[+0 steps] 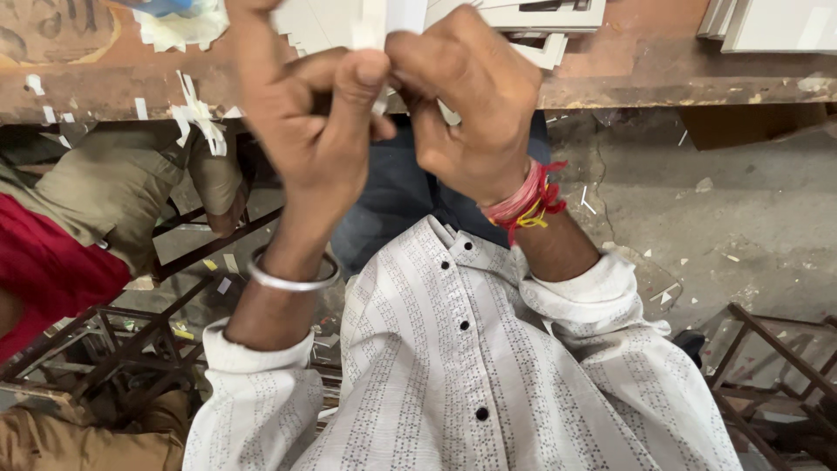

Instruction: The person assembles white photo frames by hand, applying adhesive tape to edges and joining frame parts. The person repeatedly picks up frame pieces, aligns them, and secures them with tape, stacking completed frames on the table.

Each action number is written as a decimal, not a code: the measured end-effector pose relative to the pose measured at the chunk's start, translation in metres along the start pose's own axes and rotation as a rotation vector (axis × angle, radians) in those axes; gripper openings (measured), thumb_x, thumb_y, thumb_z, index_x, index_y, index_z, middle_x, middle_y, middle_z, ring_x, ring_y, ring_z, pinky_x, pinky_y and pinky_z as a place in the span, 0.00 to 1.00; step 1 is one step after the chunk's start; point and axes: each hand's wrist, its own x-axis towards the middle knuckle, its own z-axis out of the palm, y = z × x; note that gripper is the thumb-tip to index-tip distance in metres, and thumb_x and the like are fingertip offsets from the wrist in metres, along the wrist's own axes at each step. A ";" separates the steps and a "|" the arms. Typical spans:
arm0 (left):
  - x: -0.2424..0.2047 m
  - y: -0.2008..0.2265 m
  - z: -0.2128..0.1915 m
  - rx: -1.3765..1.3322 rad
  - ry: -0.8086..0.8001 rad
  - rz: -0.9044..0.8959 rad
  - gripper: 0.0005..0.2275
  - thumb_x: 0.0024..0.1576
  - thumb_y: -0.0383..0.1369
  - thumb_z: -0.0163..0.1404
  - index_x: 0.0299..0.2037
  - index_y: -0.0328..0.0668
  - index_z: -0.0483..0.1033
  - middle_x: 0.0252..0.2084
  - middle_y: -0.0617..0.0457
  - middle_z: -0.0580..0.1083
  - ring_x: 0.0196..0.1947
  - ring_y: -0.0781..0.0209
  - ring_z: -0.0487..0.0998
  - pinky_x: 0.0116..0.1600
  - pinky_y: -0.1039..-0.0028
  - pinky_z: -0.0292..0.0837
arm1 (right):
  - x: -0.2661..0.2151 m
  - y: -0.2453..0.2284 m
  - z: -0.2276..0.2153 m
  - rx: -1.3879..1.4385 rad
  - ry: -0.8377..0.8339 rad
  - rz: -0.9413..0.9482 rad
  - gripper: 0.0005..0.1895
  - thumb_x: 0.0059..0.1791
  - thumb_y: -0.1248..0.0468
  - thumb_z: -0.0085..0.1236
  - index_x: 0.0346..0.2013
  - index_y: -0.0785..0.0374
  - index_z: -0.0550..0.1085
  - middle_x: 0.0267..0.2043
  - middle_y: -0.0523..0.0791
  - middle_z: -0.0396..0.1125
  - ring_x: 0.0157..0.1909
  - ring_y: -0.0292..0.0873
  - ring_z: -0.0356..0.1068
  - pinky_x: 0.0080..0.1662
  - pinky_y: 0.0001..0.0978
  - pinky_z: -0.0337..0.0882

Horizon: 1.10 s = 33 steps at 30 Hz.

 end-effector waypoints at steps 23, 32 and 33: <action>0.014 0.006 -0.009 -0.158 0.026 0.145 0.26 0.71 0.23 0.56 0.73 0.34 0.52 0.34 0.44 0.75 0.23 0.65 0.67 0.28 0.80 0.60 | -0.004 -0.005 0.000 0.012 -0.035 -0.053 0.25 0.43 0.84 0.59 0.50 0.61 0.70 0.36 0.45 0.63 0.34 0.45 0.67 0.34 0.35 0.66; 0.010 0.001 -0.001 -0.337 -0.030 -0.050 0.22 0.69 0.24 0.58 0.67 0.29 0.59 0.34 0.48 0.73 0.25 0.65 0.68 0.29 0.78 0.63 | -0.008 0.008 0.011 0.050 -0.017 -0.026 0.24 0.43 0.84 0.62 0.48 0.61 0.70 0.35 0.46 0.64 0.35 0.45 0.68 0.33 0.35 0.66; 0.011 -0.003 -0.001 -0.345 -0.035 -0.051 0.21 0.70 0.24 0.59 0.66 0.29 0.59 0.34 0.48 0.72 0.27 0.65 0.68 0.31 0.78 0.64 | -0.007 0.009 0.012 0.050 -0.021 -0.025 0.24 0.43 0.84 0.62 0.48 0.61 0.71 0.36 0.47 0.64 0.36 0.46 0.69 0.34 0.36 0.66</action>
